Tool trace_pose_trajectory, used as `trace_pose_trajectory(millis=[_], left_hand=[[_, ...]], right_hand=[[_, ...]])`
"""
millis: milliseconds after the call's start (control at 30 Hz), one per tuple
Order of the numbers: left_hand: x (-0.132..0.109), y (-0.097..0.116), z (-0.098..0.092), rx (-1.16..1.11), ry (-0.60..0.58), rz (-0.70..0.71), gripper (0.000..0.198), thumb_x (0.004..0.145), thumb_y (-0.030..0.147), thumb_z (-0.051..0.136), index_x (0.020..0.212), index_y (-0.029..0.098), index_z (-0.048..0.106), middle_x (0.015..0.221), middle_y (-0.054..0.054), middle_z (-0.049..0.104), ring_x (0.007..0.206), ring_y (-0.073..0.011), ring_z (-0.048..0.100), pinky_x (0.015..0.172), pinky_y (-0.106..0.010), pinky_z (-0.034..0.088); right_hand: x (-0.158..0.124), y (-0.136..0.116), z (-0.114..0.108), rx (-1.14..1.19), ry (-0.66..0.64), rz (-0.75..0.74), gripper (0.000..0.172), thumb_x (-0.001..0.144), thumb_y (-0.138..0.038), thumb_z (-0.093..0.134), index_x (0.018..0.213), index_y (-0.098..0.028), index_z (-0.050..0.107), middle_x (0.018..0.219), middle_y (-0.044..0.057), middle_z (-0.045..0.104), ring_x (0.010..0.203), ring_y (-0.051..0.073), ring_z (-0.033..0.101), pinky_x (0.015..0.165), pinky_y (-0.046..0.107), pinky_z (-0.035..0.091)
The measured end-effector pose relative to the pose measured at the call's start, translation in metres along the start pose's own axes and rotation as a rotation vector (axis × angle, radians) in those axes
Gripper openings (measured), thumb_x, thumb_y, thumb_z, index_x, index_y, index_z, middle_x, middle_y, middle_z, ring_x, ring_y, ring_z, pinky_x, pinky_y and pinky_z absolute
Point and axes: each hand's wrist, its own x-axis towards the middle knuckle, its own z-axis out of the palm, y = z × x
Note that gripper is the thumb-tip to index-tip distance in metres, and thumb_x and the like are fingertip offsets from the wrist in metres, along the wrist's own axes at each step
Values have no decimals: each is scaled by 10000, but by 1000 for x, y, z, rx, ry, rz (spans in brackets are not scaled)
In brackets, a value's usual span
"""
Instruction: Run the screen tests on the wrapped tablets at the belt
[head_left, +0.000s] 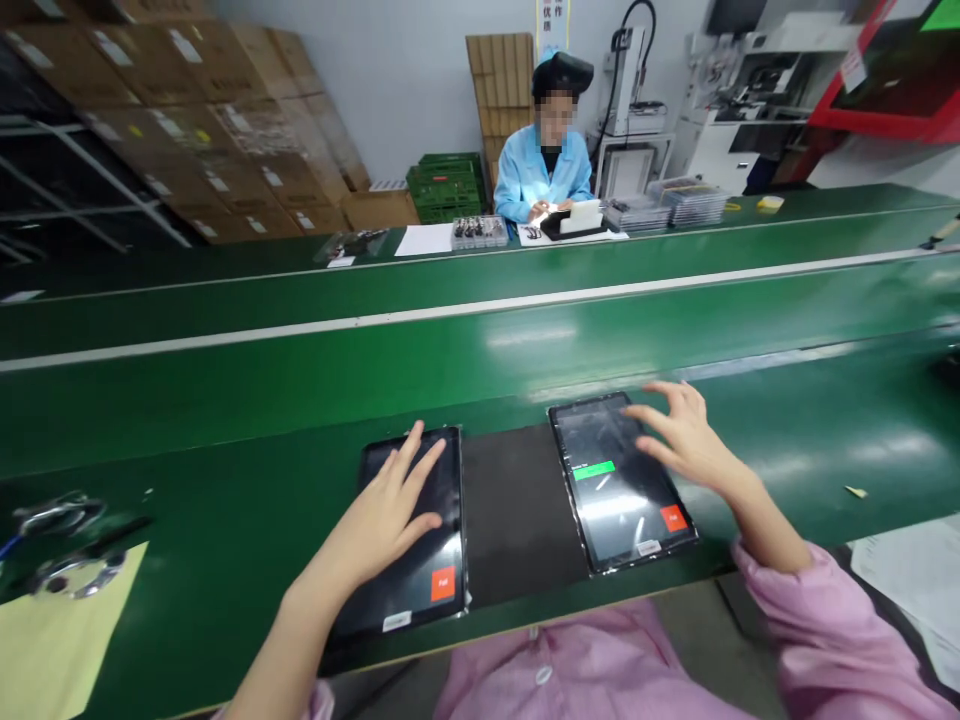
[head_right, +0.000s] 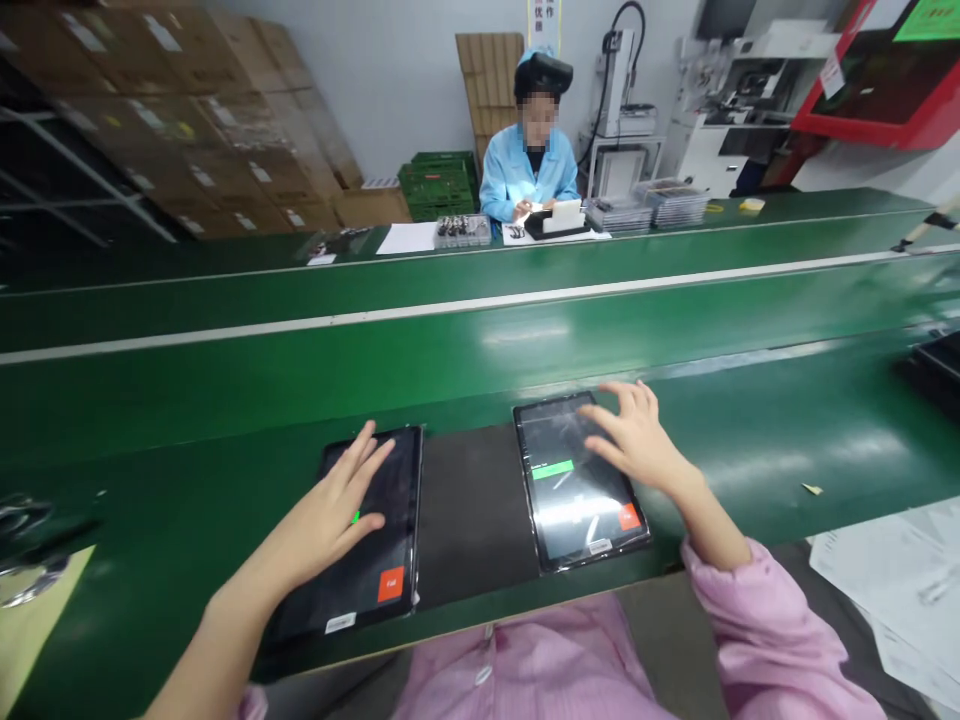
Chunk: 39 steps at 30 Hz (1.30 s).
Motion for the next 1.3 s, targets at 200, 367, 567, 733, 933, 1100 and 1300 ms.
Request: trace_pose_trajectory(millis=[200, 367, 567, 733, 933, 1100, 1300], left_hand=[[40, -17, 14, 19, -85, 63, 763, 950, 571, 455, 1583, 225, 208, 1658, -197, 171, 1504, -369, 250, 1179, -617, 241], [24, -6, 8, -34, -165, 97, 729, 918, 543, 549, 1556, 291, 304, 1471, -128, 512, 1347, -309, 492, 1163, -505, 324], [35, -8, 9, -8, -104, 75, 584, 931, 543, 526, 1448, 275, 499, 1428, -165, 532, 1327, -357, 498, 1168, -652, 202], [36, -16, 13, -51, -172, 94, 611, 939, 550, 496, 1464, 239, 470, 1515, -129, 489, 1399, -327, 446, 1187, -527, 277], [16, -32, 1, 48, -17, 68, 427, 971, 470, 381, 1192, 249, 671, 1119, -71, 735, 1049, -248, 665, 986, -414, 456], [16, -40, 12, 110, 138, -111, 536, 939, 585, 321, 1156, 249, 678, 1217, -129, 680, 1138, -314, 614, 1055, -572, 363], [23, -37, 19, 86, 176, -213, 664, 882, 736, 282, 1134, 225, 623, 1459, -196, 516, 1331, -406, 478, 1126, -751, 115]], right_hand=[[50, 30, 55, 289, -65, 125, 635, 1043, -528, 139, 1243, -314, 702, 1288, 136, 505, 1221, 320, 444, 1036, 579, 372], [39, 30, 73, 338, -27, 38, 627, 1041, -543, 193, 1107, -318, 774, 1381, 112, 485, 1270, 334, 411, 1052, 604, 348], [34, 41, 69, 395, 75, 27, 660, 1030, -577, 188, 1067, -296, 784, 1370, 116, 513, 1250, 338, 436, 1058, 604, 341], [31, 47, 68, 360, 42, 2, 643, 1018, -617, 227, 1074, -300, 784, 1336, 126, 555, 1222, 355, 456, 1022, 612, 355], [30, 54, 64, 611, 176, 17, 726, 1019, -646, 191, 912, -253, 792, 1188, 100, 636, 1129, 298, 565, 1021, 488, 411], [32, 50, 74, 685, 221, 48, 704, 1004, -674, 239, 951, -243, 793, 1169, 109, 626, 1127, 298, 572, 1021, 472, 427], [35, 53, 76, 640, 190, 45, 675, 967, -722, 291, 938, -276, 796, 1285, 103, 571, 1226, 335, 490, 1100, 536, 323]])
